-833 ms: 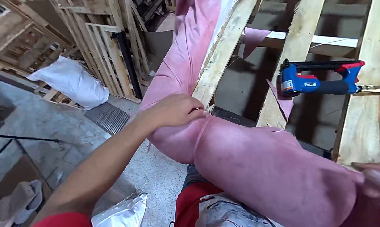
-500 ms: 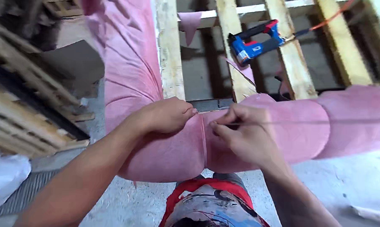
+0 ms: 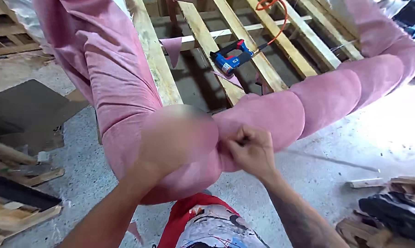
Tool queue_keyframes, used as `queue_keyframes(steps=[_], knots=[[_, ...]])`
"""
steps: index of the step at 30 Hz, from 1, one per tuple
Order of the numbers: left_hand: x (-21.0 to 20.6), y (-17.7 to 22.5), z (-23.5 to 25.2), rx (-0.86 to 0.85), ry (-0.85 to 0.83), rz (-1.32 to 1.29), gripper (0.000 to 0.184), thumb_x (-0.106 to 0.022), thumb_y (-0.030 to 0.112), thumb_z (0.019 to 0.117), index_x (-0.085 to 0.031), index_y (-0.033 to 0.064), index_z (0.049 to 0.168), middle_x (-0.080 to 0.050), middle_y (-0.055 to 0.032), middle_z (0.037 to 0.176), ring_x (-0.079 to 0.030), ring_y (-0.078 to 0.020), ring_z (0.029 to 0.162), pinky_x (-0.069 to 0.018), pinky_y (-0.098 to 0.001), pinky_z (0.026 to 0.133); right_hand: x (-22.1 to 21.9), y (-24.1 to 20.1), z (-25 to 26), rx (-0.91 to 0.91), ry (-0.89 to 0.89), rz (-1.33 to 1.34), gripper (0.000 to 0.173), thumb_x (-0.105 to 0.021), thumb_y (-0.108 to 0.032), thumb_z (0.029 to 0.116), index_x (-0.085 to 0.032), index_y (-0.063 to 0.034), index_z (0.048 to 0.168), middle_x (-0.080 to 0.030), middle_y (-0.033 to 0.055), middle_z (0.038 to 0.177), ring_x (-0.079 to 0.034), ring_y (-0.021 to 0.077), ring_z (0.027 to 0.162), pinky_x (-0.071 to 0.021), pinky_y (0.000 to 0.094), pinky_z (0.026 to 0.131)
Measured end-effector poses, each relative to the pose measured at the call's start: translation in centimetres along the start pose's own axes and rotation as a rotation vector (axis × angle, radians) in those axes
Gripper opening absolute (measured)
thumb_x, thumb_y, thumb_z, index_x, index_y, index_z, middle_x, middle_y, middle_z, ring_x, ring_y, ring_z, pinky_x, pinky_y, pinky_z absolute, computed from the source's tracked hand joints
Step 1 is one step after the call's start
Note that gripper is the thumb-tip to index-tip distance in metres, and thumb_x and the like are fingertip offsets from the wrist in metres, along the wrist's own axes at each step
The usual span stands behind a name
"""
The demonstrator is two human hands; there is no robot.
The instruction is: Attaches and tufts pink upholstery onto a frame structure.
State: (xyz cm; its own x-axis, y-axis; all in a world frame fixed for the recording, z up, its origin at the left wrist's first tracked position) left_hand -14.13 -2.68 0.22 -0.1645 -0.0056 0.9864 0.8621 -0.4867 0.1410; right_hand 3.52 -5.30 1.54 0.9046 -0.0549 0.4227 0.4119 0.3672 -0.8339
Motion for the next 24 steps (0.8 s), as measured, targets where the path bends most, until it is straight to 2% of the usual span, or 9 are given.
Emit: queue_keyframes(steps=[2, 5, 9, 11, 14, 16, 20, 22, 24], knots=[[0.0, 0.6, -1.1, -0.033, 0.035, 0.047, 0.056, -0.021, 0.045, 0.1104, -0.058, 0.0217, 0.145, -0.062, 0.0008, 0.144, -0.060, -0.0213, 0.131, -0.0454, -0.0492, 0.110, -1.2, -0.3, 1.4, 0.042, 0.073, -0.086, 0.014, -0.075, -0.007, 0.0829, -0.066, -0.0112, 0.073, -0.070, -0.0032, 0.068, -0.064, 0.0046, 0.056, -0.0542, 0.0260, 0.049], [-0.3, 1.6, -1.7, -0.124, 0.021, 0.104, 0.054, -0.020, 0.044, 0.1104, -0.049, 0.0263, 0.153, -0.049, 0.0075, 0.157, -0.052, -0.0184, 0.139, -0.0424, -0.0486, 0.111, -1.9, 0.6, -3.1, 0.000, 0.203, -0.060, 0.012, -0.070, -0.007, 0.0871, -0.065, -0.0111, 0.077, -0.068, -0.0019, 0.073, -0.062, 0.0074, 0.058, -0.0515, 0.0270, 0.048], [-1.4, 3.4, -0.9, -0.283, -0.027, 0.135, 0.051, -0.025, 0.040, 0.1102, -0.050, 0.0253, 0.153, -0.044, 0.0069, 0.160, -0.050, -0.0220, 0.140, -0.0477, -0.0480, 0.106, -3.1, 8.8, -14.5, -0.226, 0.497, 0.549, 0.017, -0.077, -0.004, 0.0882, -0.064, -0.0056, 0.078, -0.069, 0.0127, 0.072, -0.063, 0.0217, 0.049, -0.0560, 0.0352, 0.042], [-1.9, 4.1, -0.5, -0.314, -0.058, 0.155, 0.051, -0.026, 0.039, 0.1099, -0.054, 0.0250, 0.150, -0.045, 0.0044, 0.160, -0.050, -0.0253, 0.140, -0.0477, -0.0486, 0.106, -5.8, 13.9, -19.6, -0.353, 0.634, 0.809, 0.021, -0.080, -0.001, 0.0860, -0.061, -0.0040, 0.075, -0.068, 0.0158, 0.069, -0.063, 0.0219, 0.050, -0.0559, 0.0353, 0.045], [-2.3, 4.6, -0.6, -0.342, -0.119, 0.180, 0.053, -0.024, 0.042, 0.1098, -0.052, 0.0233, 0.151, -0.042, 0.0009, 0.162, -0.045, -0.0296, 0.144, -0.0455, -0.0521, 0.109, -7.7, 17.4, -25.2, -0.528, 0.751, 0.790, 0.019, -0.079, 0.002, 0.0841, -0.063, 0.0005, 0.074, -0.069, 0.0173, 0.068, -0.064, 0.0218, 0.049, -0.0555, 0.0352, 0.045], [-1.8, 4.6, 0.3, -0.368, -0.117, 0.137, 0.053, -0.026, 0.044, 0.1094, -0.053, 0.0227, 0.150, -0.043, -0.0008, 0.161, -0.044, -0.0303, 0.145, -0.0455, -0.0534, 0.109, -4.3, 14.3, -22.8, -0.478, 0.789, 0.679, 0.017, -0.079, 0.001, 0.0856, -0.063, 0.0011, 0.078, -0.071, 0.0168, 0.070, -0.064, 0.0211, 0.049, -0.0557, 0.0340, 0.044], [-1.9, 3.7, 1.2, -0.381, -0.232, -0.073, 0.047, -0.034, 0.042, 0.1089, -0.060, 0.0243, 0.145, -0.044, 0.0004, 0.160, -0.043, -0.0226, 0.147, -0.0438, -0.0493, 0.114, 0.0, 2.4, -11.6, -0.194, 0.693, 0.342, 0.009, -0.079, -0.003, 0.0860, -0.070, -0.0070, 0.086, -0.077, 0.0073, 0.084, -0.070, 0.0172, 0.056, -0.0612, 0.0323, 0.048], [-1.5, 3.4, 1.7, -0.394, -0.267, -0.174, 0.044, -0.037, 0.041, 0.1090, -0.063, 0.0262, 0.140, -0.045, 0.0016, 0.159, -0.043, -0.0183, 0.146, -0.0434, -0.0461, 0.115, -1.0, 1.8, -8.4, -0.153, 0.686, 0.222, 0.009, -0.077, -0.004, 0.0865, -0.070, -0.0094, 0.085, -0.077, 0.0028, 0.085, -0.070, 0.0136, 0.059, -0.0605, 0.0298, 0.049], [-1.4, 3.4, 1.7, -0.437, -0.247, -0.163, 0.041, -0.038, 0.039, 0.1079, -0.064, 0.0275, 0.138, -0.046, -0.0007, 0.158, -0.044, -0.0196, 0.145, -0.0453, -0.0460, 0.113, -2.5, 3.9, -10.2, -0.209, 0.761, 0.333, 0.012, -0.078, -0.005, 0.0878, -0.067, -0.0077, 0.083, -0.074, 0.0070, 0.081, -0.066, 0.0164, 0.056, -0.0572, 0.0311, 0.047]])
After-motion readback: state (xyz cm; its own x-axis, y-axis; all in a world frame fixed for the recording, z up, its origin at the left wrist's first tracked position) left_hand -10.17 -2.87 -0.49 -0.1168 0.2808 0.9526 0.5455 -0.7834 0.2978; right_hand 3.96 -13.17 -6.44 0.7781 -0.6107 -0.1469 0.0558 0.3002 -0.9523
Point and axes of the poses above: each hand's wrist, its own z-axis towards the middle knuckle, its own x-axis out of the back of the hand, y = z × x, the point moved 10 cm from there along z, towards the middle knuckle
